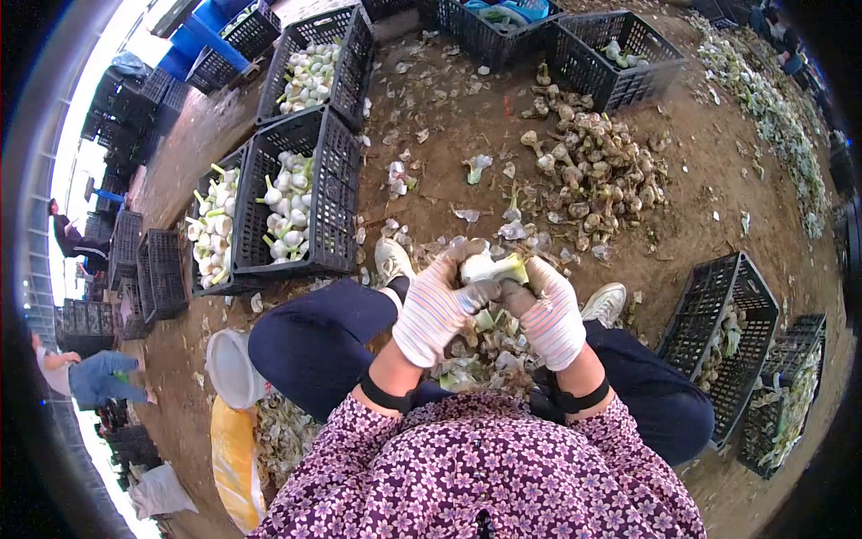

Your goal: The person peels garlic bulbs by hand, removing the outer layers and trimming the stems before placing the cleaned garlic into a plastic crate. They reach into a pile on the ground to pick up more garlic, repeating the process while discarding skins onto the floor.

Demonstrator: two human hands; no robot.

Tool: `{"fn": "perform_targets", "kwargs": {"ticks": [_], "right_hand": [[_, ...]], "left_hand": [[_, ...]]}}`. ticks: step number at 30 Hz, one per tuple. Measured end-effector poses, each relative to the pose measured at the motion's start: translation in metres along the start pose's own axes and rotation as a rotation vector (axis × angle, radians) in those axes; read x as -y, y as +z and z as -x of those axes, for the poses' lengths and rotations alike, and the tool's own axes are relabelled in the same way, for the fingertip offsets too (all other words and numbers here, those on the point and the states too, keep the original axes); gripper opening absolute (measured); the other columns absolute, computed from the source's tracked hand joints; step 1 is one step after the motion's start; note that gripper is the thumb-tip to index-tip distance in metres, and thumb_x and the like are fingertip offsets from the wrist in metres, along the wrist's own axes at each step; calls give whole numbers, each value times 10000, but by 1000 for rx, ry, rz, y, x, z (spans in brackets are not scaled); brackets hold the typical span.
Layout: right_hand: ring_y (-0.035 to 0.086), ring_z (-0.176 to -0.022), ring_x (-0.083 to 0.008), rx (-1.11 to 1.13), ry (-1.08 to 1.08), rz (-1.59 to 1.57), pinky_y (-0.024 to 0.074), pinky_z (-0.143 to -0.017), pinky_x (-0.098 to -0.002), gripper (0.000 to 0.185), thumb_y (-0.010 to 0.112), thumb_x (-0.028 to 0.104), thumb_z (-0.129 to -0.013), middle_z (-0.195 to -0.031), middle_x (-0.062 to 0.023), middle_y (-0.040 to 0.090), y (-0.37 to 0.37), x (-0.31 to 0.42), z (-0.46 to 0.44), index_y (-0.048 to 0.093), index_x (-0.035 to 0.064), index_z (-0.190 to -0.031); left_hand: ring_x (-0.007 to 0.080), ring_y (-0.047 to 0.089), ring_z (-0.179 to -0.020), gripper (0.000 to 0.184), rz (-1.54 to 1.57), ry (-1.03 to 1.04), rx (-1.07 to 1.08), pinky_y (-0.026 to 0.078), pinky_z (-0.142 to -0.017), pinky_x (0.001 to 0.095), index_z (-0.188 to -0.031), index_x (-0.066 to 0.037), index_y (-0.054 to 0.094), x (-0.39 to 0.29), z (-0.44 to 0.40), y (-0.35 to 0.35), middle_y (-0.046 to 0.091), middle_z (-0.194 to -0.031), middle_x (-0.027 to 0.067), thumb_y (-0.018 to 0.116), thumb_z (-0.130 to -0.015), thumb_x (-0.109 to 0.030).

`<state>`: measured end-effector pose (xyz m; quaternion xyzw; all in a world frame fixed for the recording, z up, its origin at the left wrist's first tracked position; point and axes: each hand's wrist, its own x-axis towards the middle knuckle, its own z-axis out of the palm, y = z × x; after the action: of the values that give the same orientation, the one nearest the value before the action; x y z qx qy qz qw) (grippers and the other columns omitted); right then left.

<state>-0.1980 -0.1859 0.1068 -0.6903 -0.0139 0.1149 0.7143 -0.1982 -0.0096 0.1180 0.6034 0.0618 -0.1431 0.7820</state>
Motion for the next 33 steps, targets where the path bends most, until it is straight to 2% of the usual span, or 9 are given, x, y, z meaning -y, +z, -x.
{"fn": "perform_targets", "kwargs": {"ticks": [7,11,13,15,17,21,24,30,33], "right_hand": [[635,-768,-126,-37,381,-648,522,-677,-264,229,563,84,-941,-906,-61,671,12,9,-13,633,-1,-1141],[676,-924,-188,-72,262,167,553,-809,-294,318,599,128,-943,-995,-104,673,-2,-91,-36,585,-39,-1214],[646,-1013,-202,28,176,1138,533,-849,-321,385,645,201,-927,-1053,-121,667,-4,-102,-27,601,-25,-1235],[601,-1095,-215,48,208,1008,491,-929,-334,515,679,283,-910,-1167,-134,647,-11,-86,-22,568,-30,-1304],[590,-1103,-202,237,273,-146,457,-970,-316,576,671,283,-911,-1237,-119,625,-17,-46,-17,515,-24,-1372],[575,-1048,-132,171,238,-584,442,-940,-267,451,602,154,-929,-1169,-74,640,0,-6,-6,554,-17,-1344],[581,-1004,-113,110,227,-407,463,-900,-259,443,598,77,-907,-1161,-65,639,1,10,-8,559,-20,-1338],[651,-931,-221,2,-224,276,510,-847,-301,435,628,-17,-828,-1008,-141,648,7,-13,-6,603,20,-1260],[642,-923,-196,20,-171,200,512,-838,-309,450,613,-21,-821,-1056,-113,661,4,-21,-5,598,5,-1269]], "left_hand": [[143,663,-872,780,328,-184,209,541,-684,234,-1380,-48,514,-12,3,-16,668,-1089,57,878,-733,-288],[108,659,-814,858,328,-112,253,531,-575,227,-1423,-68,482,-19,9,-11,671,-1104,60,878,-717,-352],[129,661,-904,876,312,-165,274,556,-695,257,-1438,-69,461,-19,7,-15,666,-1149,63,885,-715,-323],[137,646,-972,878,58,32,213,543,-837,287,-1445,-83,458,-1,-1,-21,661,-1172,58,894,-711,-283],[145,624,-1041,832,106,-35,225,503,-931,299,-1425,-86,495,-9,0,-15,657,-1158,53,895,-713,-242],[198,595,-1143,738,-382,113,139,466,-983,333,-1337,-29,577,4,-8,-17,640,-1240,90,885,-713,-276],[311,637,-1108,478,-942,376,64,481,-965,363,-1300,-32,613,0,-10,-23,662,-1209,177,711,-851,-161],[359,674,-974,313,-1207,321,21,527,-856,398,-1122,-36,704,2,-7,-16,703,-1053,194,697,-848,-187],[363,677,-847,229,-1320,406,7,535,-756,412,-1039,-31,722,2,-10,-13,709,-939,183,673,-854,-156]]}}
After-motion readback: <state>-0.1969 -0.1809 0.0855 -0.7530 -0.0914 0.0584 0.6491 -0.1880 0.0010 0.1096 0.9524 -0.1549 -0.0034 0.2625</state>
